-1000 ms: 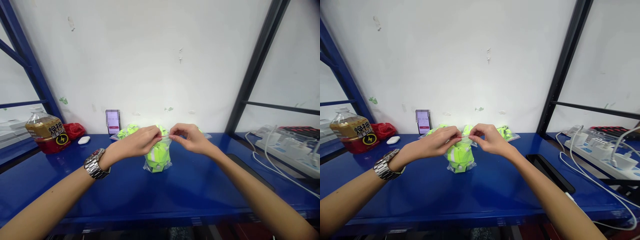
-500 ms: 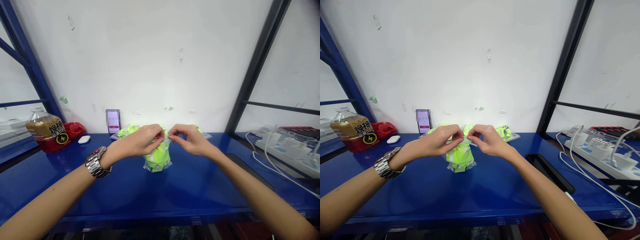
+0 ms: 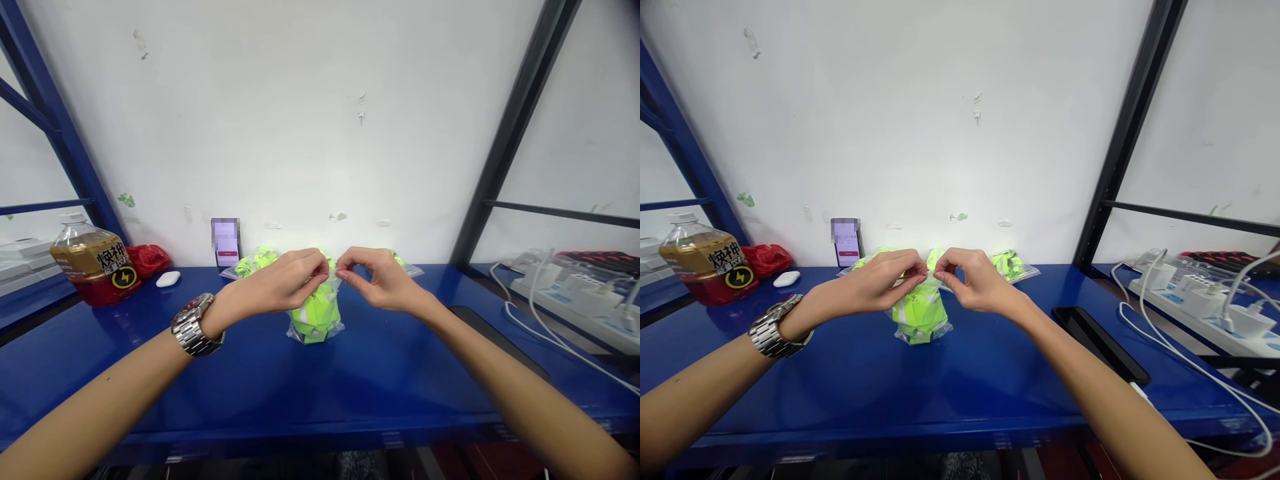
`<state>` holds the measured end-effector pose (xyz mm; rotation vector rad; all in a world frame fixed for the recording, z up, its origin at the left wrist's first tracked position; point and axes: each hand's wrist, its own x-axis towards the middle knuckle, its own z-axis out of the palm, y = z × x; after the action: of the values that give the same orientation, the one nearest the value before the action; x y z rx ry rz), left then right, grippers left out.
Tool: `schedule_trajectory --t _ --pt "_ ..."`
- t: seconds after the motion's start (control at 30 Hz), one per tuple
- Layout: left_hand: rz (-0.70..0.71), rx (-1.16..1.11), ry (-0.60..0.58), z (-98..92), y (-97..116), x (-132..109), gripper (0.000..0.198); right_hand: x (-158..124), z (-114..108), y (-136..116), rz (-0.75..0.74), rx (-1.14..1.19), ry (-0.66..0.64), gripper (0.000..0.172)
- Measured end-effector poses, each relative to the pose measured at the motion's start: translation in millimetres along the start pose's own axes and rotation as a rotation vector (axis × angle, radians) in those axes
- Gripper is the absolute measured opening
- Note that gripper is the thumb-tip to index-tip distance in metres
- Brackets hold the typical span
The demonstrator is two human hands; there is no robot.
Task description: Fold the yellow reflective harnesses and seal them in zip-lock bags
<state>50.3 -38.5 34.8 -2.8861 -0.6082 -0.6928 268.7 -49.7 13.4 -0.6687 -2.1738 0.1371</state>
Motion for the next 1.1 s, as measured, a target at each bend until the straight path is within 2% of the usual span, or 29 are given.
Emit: schedule_trajectory --t 0.53,0.9,1.03,1.1 --pt "0.012 0.025 0.014 0.1 1.8 -0.9 0.009 -0.2 3.6 -0.9 -0.021 0.021 0.022 0.006" --pt "0.015 0.013 0.016 2.5 2.3 0.3 0.009 1.1 3.2 -3.0 -0.039 -0.002 -0.017 0.007" --pt "0.022 0.091 -0.005 3.7 3.1 0.0 0.010 0.8 4.4 -3.3 -0.074 -0.035 0.007 0.008" --pt "0.021 0.174 -0.002 7.8 1.4 0.1 0.018 1.3 5.9 -4.1 -0.071 -0.033 0.009 0.008"
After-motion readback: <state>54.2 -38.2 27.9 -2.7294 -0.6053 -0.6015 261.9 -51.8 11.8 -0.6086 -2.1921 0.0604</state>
